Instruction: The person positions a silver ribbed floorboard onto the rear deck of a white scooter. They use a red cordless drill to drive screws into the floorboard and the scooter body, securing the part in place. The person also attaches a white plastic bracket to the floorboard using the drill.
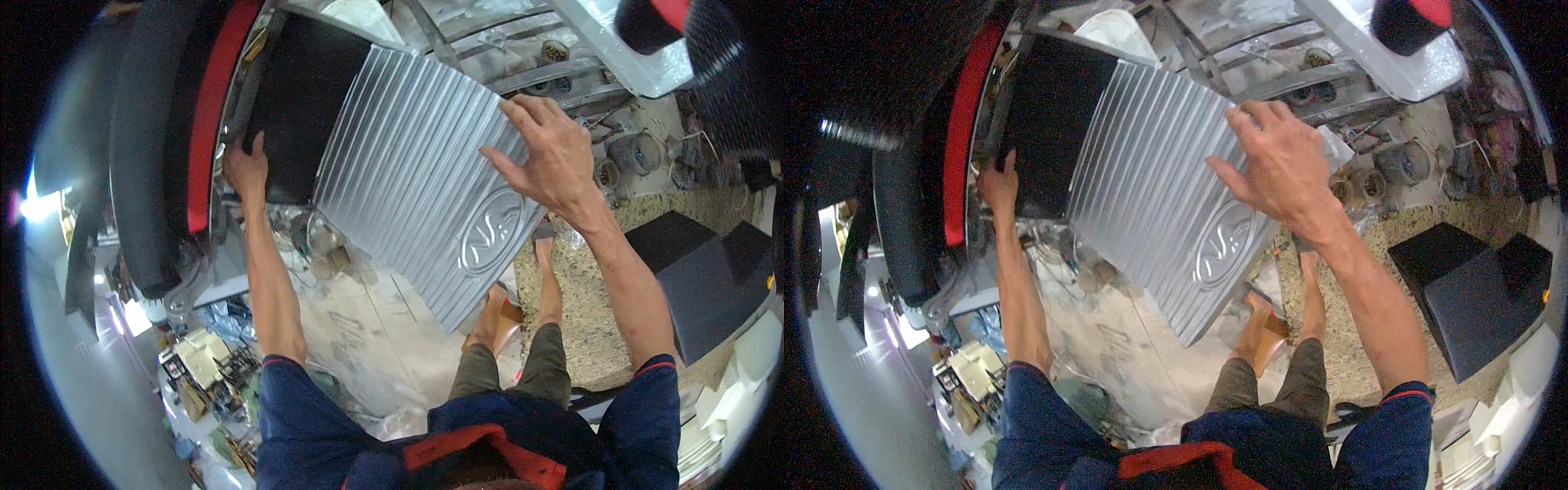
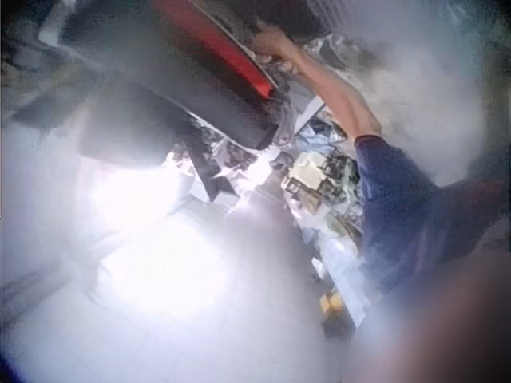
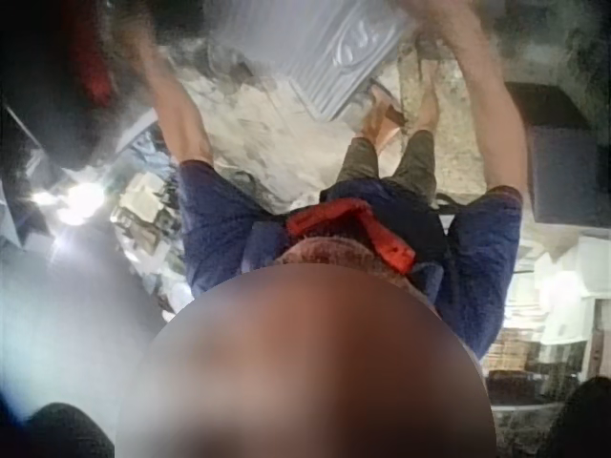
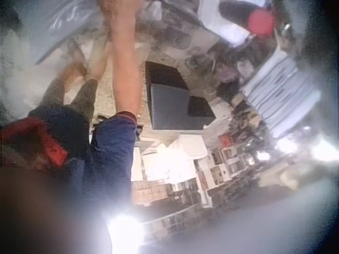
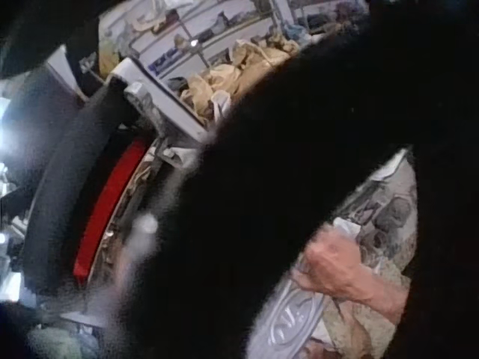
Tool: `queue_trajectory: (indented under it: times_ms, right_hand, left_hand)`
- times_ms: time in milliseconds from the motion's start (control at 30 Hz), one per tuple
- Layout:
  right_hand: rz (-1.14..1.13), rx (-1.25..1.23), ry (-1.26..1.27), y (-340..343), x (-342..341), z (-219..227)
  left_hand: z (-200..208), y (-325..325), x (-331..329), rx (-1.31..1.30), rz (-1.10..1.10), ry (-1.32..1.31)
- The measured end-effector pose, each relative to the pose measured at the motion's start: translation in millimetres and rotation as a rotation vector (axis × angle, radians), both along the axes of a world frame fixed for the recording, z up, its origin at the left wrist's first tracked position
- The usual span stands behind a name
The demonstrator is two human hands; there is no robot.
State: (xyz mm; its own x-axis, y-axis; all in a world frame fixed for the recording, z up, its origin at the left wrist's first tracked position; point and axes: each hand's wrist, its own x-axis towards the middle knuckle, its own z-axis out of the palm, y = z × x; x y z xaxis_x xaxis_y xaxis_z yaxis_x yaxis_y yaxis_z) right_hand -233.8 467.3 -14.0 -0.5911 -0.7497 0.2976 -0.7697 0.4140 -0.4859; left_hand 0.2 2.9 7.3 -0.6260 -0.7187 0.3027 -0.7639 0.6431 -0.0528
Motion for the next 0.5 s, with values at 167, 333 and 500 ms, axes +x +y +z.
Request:
queue_trajectory:
  times_ms: [167,333,500]
  right_hand:
    - [-0.03,0.11,-0.007,-5,5,8]
    - [-0.061,0.098,-0.057,-4,2,2]
    - [-0.138,0.153,0.14,-12,8,3]
  left_hand:
    - [-5,0,-4,-0.02,0.048,0.067]
    - [-1,0,-7,0.167,0.071,0.124]
    - [-14,-2,-5,-0.002,0.006,0.133]
